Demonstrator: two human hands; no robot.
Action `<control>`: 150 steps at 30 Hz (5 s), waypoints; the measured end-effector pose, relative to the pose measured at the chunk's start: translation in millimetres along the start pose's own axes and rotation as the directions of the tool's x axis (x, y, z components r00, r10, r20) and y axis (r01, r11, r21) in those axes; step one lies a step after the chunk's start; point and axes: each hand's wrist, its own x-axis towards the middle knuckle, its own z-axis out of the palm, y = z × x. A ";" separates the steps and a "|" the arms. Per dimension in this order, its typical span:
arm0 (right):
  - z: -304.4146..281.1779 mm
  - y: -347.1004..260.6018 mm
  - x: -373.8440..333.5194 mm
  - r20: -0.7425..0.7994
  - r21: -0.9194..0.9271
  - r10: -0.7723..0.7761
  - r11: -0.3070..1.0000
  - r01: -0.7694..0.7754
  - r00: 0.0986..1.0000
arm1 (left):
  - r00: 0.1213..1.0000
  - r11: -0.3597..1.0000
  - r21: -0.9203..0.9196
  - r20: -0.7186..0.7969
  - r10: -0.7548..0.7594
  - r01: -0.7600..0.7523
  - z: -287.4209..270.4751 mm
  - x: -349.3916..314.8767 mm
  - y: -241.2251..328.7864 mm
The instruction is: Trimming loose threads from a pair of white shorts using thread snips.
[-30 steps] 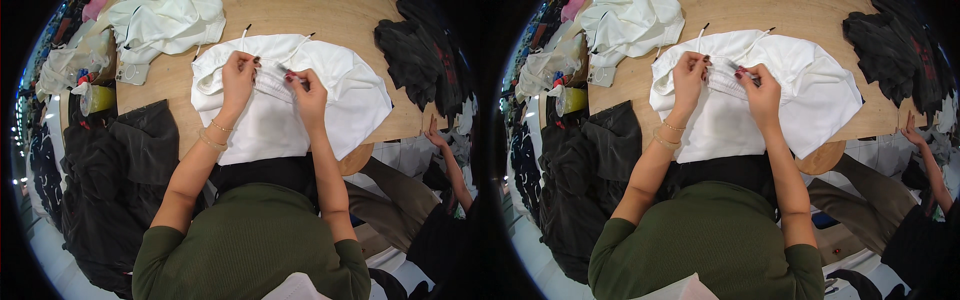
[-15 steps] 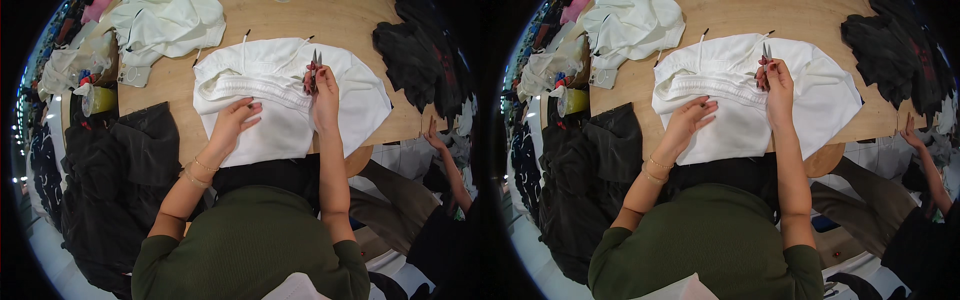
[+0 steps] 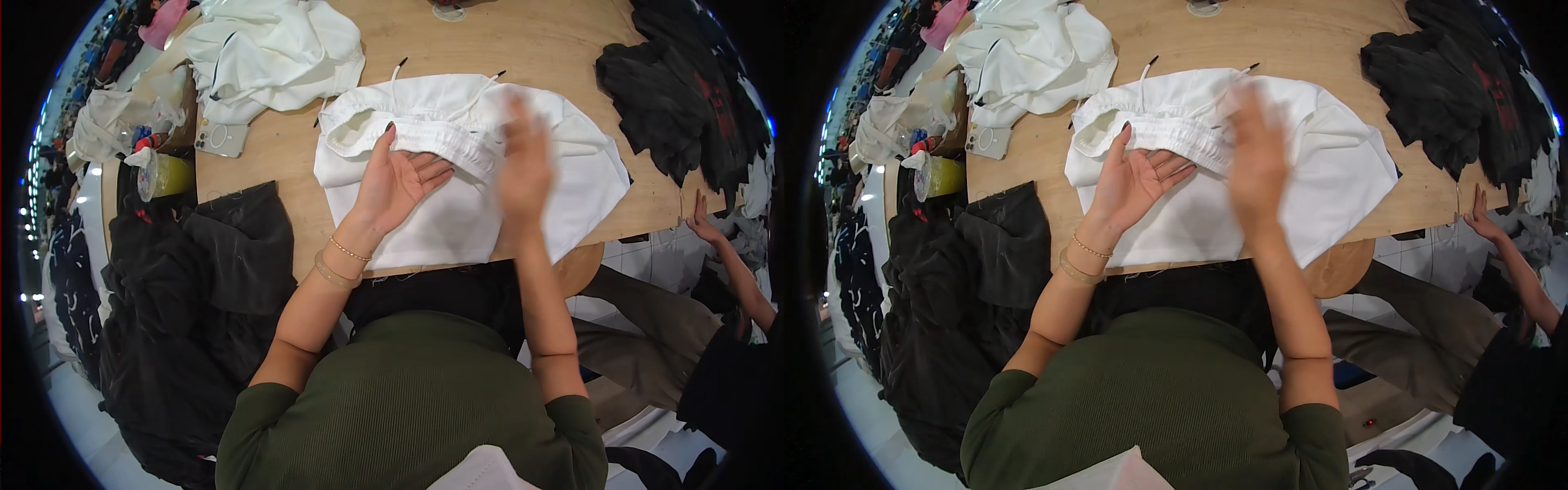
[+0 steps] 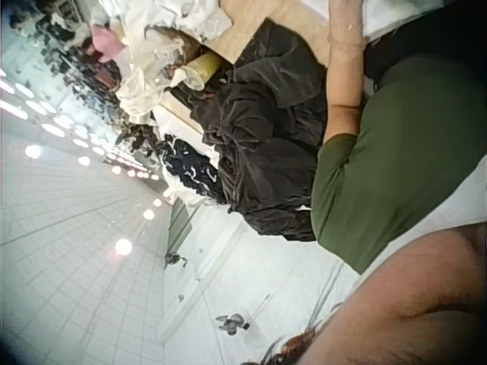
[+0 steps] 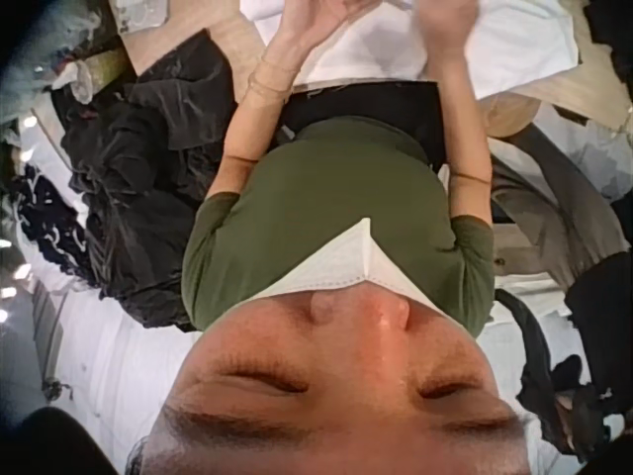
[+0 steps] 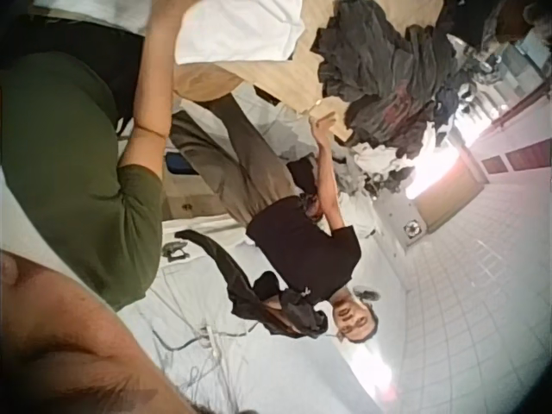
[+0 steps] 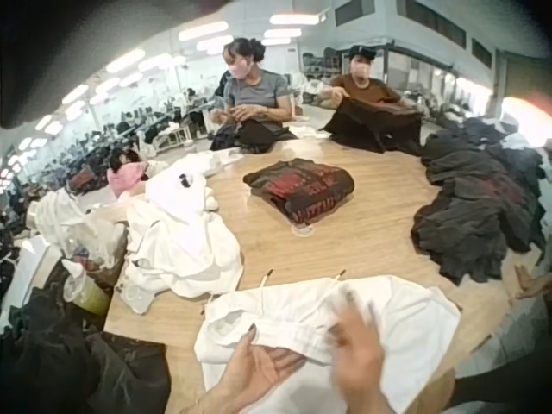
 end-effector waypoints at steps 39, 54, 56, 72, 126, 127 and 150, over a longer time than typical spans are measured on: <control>-41.5 -50.8 -5.6 0.204 0.446 0.295 0.821 -0.357 0.934 | 0.991 0.962 0.240 -0.003 0.134 -0.130 43.9 -19.9 1.0; -54.6 -25.2 0.1 0.215 0.533 0.537 0.636 -0.559 0.816 | 0.993 0.971 0.214 -0.026 0.116 -0.108 61.3 -31.2 -10.8; -64.4 -22.0 -3.9 0.233 0.523 0.517 0.647 -0.555 0.823 | 0.992 0.972 0.199 -0.010 0.125 -0.121 63.7 -31.2 -11.3; -61.2 -38.4 -1.1 0.195 0.519 0.205 0.809 -0.278 0.959 | 0.995 0.986 0.132 -0.021 0.102 -0.098 76.2 -30.9 -10.7; -50.6 -28.0 13.9 0.313 0.350 0.301 0.845 -0.404 0.901 | 0.992 0.976 0.176 0.043 0.120 -0.126 62.5 -29.0 -19.0; -43.7 -23.4 14.5 0.233 0.352 0.357 0.836 -0.420 0.905 | 0.992 0.975 0.187 0.044 0.116 -0.123 57.1 -29.3 -20.5; -36.3 35.8 -35.9 0.282 -0.445 0.534 0.809 -0.385 0.797 | 0.780 -0.272 0.918 -0.061 0.623 0.289 -47.2 -16.7 84.2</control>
